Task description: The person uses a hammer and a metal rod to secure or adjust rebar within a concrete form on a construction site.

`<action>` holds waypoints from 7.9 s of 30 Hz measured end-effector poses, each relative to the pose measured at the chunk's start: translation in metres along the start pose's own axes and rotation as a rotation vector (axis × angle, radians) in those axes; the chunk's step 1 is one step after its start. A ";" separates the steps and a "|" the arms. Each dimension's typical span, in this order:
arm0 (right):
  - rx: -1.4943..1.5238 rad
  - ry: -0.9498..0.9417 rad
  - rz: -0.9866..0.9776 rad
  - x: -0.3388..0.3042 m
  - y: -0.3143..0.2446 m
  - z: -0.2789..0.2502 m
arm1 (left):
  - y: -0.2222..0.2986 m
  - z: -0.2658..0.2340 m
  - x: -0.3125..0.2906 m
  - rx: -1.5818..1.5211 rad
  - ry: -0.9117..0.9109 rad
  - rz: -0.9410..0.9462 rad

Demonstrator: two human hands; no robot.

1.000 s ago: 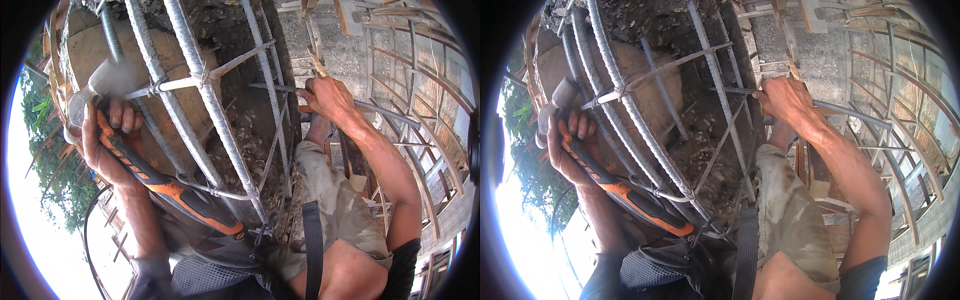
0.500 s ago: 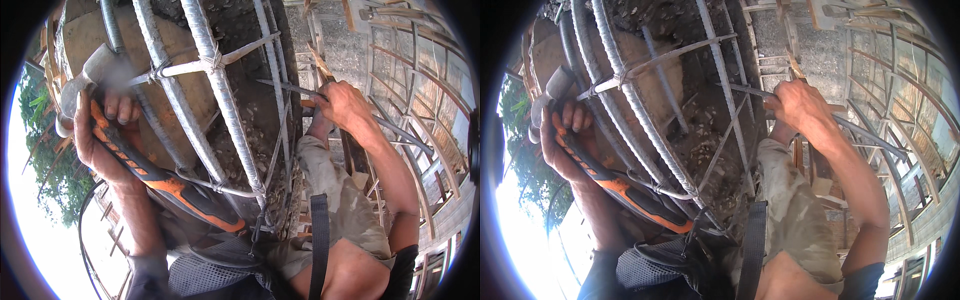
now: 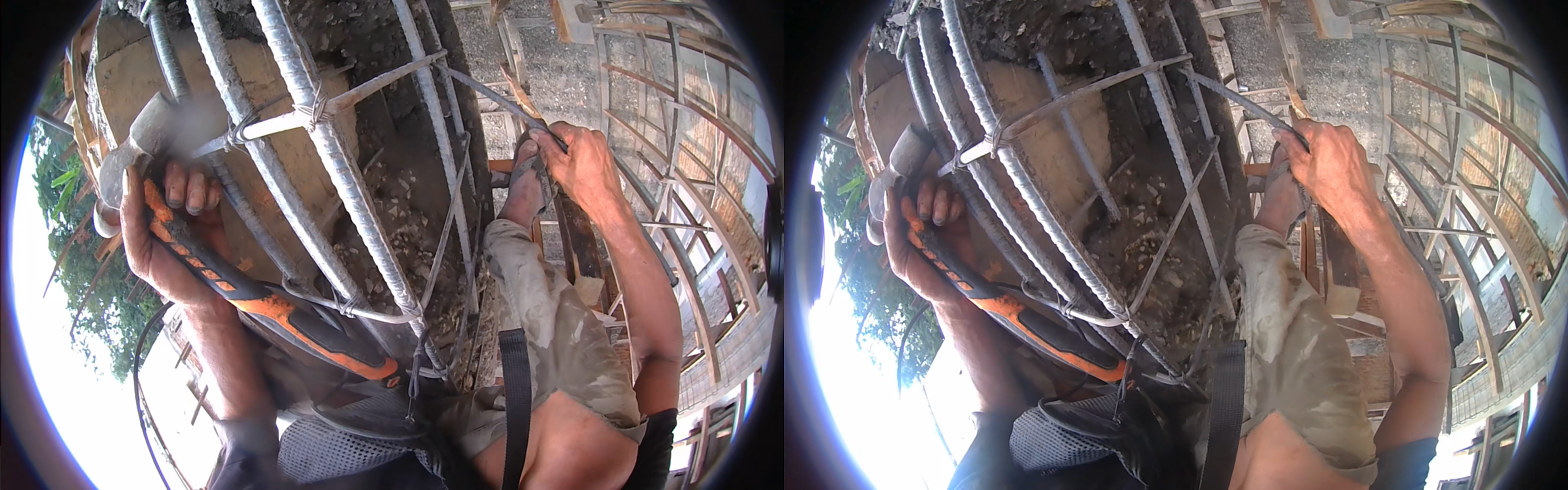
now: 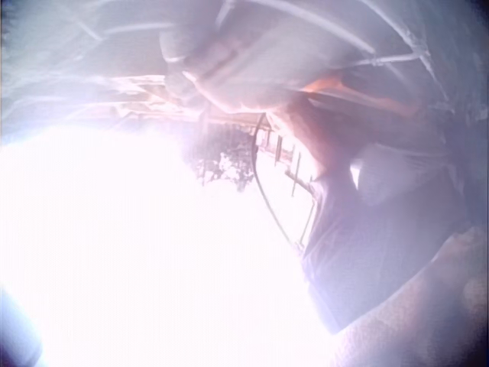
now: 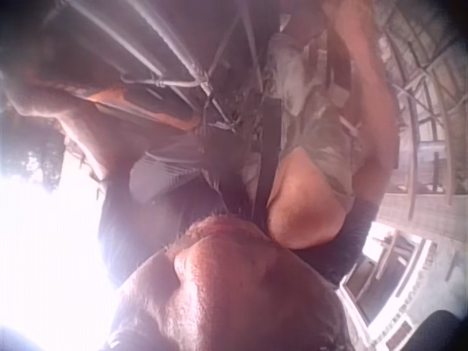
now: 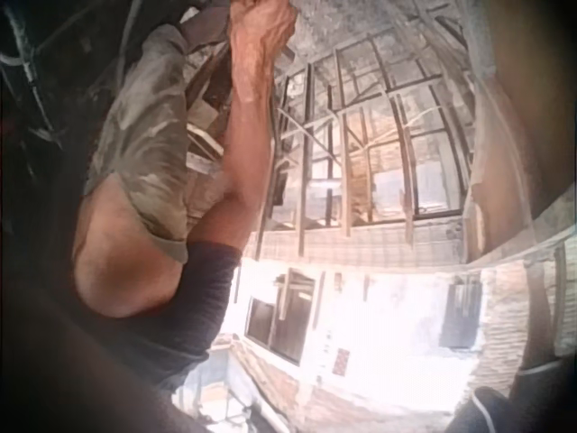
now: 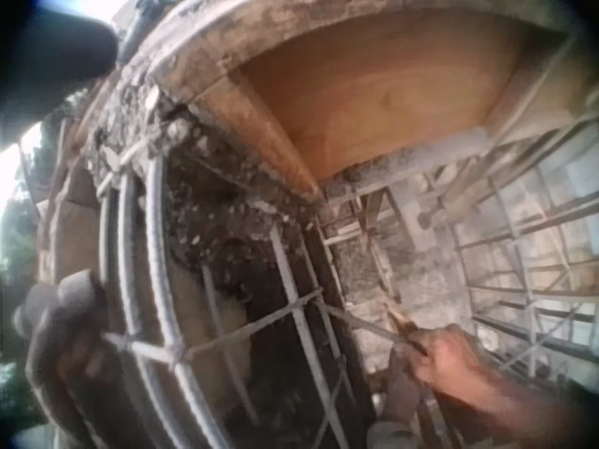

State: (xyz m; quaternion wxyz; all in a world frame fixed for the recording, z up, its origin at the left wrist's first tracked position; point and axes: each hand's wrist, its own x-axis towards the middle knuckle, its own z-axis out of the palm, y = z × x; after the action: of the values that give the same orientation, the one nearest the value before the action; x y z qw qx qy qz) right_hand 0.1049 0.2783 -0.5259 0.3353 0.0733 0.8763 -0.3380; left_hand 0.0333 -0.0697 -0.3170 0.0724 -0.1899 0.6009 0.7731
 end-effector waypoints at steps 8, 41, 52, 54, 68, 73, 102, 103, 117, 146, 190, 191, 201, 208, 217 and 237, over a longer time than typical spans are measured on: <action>-0.246 -0.194 -0.263 0.040 -0.049 0.012 | -0.001 0.000 0.005 0.003 -0.012 0.005; -0.173 -0.272 -0.238 0.044 -0.033 -0.001 | 0.001 -0.001 0.003 0.023 -0.002 0.003; -0.082 -0.051 -0.221 0.061 -0.053 0.010 | 0.001 0.002 0.002 0.035 0.021 -0.003; -0.156 -0.081 -0.287 0.053 -0.044 0.003 | 0.002 0.002 0.002 0.049 0.028 0.001; -0.172 -0.065 -0.243 0.058 -0.046 -0.010 | 0.001 0.006 0.001 0.038 0.047 0.000; -0.318 -0.234 -0.407 0.074 -0.053 0.012 | 0.000 0.002 0.004 0.024 0.003 0.007; -0.147 -0.255 -0.499 0.100 -0.067 0.021 | -0.004 0.007 0.006 0.048 0.057 0.032; -0.166 -0.269 -0.537 0.098 -0.060 0.021 | -0.002 0.007 0.003 0.059 0.051 0.035; -0.184 -0.260 -0.422 0.091 -0.062 0.037 | -0.006 0.007 0.005 0.023 0.050 0.020; 0.080 -0.165 -0.168 0.111 0.065 -0.018 | -0.002 -0.002 0.006 0.016 -0.020 0.030; 0.062 -0.687 -0.054 0.150 0.028 0.002 | -0.003 0.007 0.005 0.048 0.078 0.027; 0.125 -0.714 -0.030 0.155 0.036 -0.006 | -0.001 0.007 0.005 0.057 0.075 0.022; 0.255 -0.405 -0.210 0.139 0.044 0.005 | -0.004 0.029 0.001 0.097 0.154 0.002; 0.099 -0.496 -0.263 0.146 0.009 0.054 | -0.010 0.002 -0.001 0.133 0.261 0.017; -0.132 -0.519 -0.143 0.125 0.096 -0.066 | -0.001 0.001 0.005 0.027 0.085 0.020; 0.052 -0.142 -0.139 0.107 0.028 0.049 | 0.000 0.003 0.005 0.024 0.016 0.011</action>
State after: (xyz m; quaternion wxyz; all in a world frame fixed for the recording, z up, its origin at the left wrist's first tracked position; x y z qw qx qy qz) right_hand 0.0592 0.2574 -0.6364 0.3705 -0.0030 0.8441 -0.3875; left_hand 0.0279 -0.0669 -0.3186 0.0656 -0.1923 0.6116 0.7647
